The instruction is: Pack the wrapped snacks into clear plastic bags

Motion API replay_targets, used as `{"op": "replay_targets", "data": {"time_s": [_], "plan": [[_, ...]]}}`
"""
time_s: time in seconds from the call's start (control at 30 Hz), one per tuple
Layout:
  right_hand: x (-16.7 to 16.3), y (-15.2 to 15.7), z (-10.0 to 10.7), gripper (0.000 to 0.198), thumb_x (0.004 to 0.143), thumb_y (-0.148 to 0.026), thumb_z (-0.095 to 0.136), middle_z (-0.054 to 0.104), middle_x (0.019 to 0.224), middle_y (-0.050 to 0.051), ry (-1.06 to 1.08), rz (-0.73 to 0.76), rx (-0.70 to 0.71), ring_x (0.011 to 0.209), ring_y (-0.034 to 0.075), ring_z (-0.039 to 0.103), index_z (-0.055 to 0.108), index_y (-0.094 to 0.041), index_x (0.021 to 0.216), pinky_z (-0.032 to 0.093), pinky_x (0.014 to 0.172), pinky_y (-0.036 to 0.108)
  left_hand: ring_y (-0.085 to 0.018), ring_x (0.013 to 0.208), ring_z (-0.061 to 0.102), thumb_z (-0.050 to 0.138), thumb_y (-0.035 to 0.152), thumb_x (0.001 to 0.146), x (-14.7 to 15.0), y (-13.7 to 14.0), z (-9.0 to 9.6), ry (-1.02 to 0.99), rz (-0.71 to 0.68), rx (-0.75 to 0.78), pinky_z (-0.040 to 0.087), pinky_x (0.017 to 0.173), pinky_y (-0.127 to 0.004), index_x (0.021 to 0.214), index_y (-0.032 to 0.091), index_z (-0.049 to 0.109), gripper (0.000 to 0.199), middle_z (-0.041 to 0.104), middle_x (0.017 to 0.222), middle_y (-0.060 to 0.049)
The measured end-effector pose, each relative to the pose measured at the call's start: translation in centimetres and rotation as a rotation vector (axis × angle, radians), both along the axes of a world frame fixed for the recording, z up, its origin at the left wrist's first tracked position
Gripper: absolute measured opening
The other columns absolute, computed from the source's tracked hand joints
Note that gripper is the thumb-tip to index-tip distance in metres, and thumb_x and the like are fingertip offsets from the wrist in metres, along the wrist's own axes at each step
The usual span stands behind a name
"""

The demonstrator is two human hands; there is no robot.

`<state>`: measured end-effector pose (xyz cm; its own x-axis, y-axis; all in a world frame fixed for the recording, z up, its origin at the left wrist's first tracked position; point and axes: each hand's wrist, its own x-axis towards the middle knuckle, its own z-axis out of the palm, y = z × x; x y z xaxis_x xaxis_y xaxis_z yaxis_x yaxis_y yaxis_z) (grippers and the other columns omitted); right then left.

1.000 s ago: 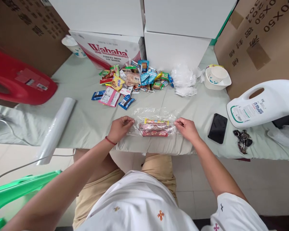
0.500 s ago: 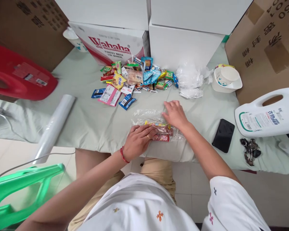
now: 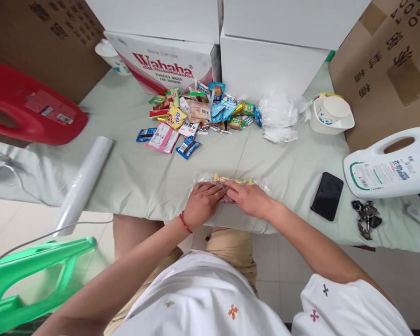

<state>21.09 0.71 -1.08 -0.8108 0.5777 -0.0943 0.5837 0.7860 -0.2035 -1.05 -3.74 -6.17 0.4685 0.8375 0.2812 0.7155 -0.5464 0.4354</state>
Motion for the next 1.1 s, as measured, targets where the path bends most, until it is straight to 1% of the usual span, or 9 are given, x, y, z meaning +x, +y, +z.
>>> {"op": "replay_targets", "data": {"time_s": [0.13,0.23,0.3,0.37,0.5,0.6,0.77,1.03,1.1], "plan": [[-0.3,-2.4,-2.3,0.034,0.096,-0.009,0.044,0.044,0.163,0.008,-0.041,0.006,0.060,0.095,0.018,0.070,0.067,-0.018,0.119,0.049,0.061,0.027,-0.022,0.111,0.070,0.047,0.012,0.092,-2.7,-1.2,-0.2,-0.373,0.007,-0.017,0.050,0.103,-0.045,0.104,0.024,0.075,0.033,0.079,0.109,-0.006],[-0.9,-2.5,-2.3,0.036,0.096,-0.010,0.043,0.040,0.165,0.007,-0.095,-0.015,0.085,0.085,0.017,0.072,0.067,-0.019,0.122,0.049,0.058,0.027,-0.022,0.106,0.069,0.046,0.019,0.093,-4.9,-1.3,0.1,-0.610,0.431,-0.016,0.052,0.100,-0.042,0.095,0.023,0.071,0.025,0.075,0.100,-0.006],[-1.1,-2.4,-1.8,0.037,0.094,-0.011,0.046,0.039,0.166,0.006,-0.115,-0.013,0.078,0.084,0.018,0.072,0.067,-0.020,0.124,0.050,0.059,0.028,-0.024,0.115,0.063,0.047,0.031,0.096,-5.4,-0.3,0.3,-0.578,0.742,-0.037,0.048,0.106,-0.046,0.106,0.022,0.068,0.025,0.070,0.113,-0.010],[-1.1,-2.4,-1.3,0.038,0.091,-0.013,0.051,0.038,0.166,0.005,-0.107,-0.014,0.050,0.089,0.022,0.073,0.067,-0.022,0.125,0.053,0.062,0.031,-0.030,0.134,0.051,0.054,0.045,0.095,-5.0,1.0,0.2,-0.414,0.844,-0.117,0.038,0.115,-0.053,0.114,0.021,0.067,0.033,0.063,0.132,-0.015],[-0.3,-3.0,-1.1,0.034,0.092,-0.020,0.054,0.041,0.164,0.006,0.052,-0.058,-0.034,0.105,0.026,0.072,0.069,-0.022,0.122,0.058,0.080,0.040,-0.043,0.146,0.034,0.076,0.048,0.078,-3.2,2.0,0.1,-0.090,0.651,-0.234,0.034,0.114,-0.061,0.090,0.019,0.071,0.031,0.055,0.143,-0.018],[0.3,-4.0,-1.8,0.031,0.102,-0.030,0.050,0.046,0.161,0.008,0.206,-0.092,-0.054,0.115,0.026,0.068,0.069,-0.022,0.124,0.055,0.095,0.045,-0.032,0.111,0.061,0.069,0.037,0.082,-2.5,1.2,0.8,-0.052,0.591,-0.258,0.050,0.092,-0.045,0.079,0.020,0.066,0.018,0.068,0.112,-0.013],[0.1,-4.9,-3.5,0.031,0.105,-0.033,0.048,0.052,0.156,0.010,0.265,-0.161,-0.035,0.114,0.028,0.065,0.068,-0.022,0.126,0.052,0.097,0.050,-0.017,0.063,0.055,0.061,0.025,0.086,-0.4,1.0,3.7,-0.085,0.602,-0.351,0.041,0.064,-0.030,0.072,0.022,0.055,0.015,0.056,0.064,0.001],[0.8,-4.8,-2.7,0.031,0.101,-0.027,0.050,0.059,0.149,0.013,0.515,-0.184,-0.259,0.131,0.028,0.059,0.069,-0.021,0.126,0.049,0.110,0.051,-0.024,0.098,0.066,0.046,0.024,0.102,5.1,-1.0,1.6,0.059,0.398,-0.224,0.052,0.074,-0.033,0.116,0.015,0.064,0.024,0.066,0.113,-0.013],[2.2,-5.0,-2.2,0.028,0.104,-0.031,0.047,0.067,0.138,0.010,0.673,-0.342,-0.276,0.126,0.025,0.063,0.073,-0.024,0.113,0.050,0.109,0.045,-0.026,0.105,0.064,0.044,0.019,0.102,5.1,-2.0,0.3,0.163,0.339,-0.147,0.053,0.076,-0.035,0.133,0.015,0.057,0.034,0.065,0.118,-0.014]]}}
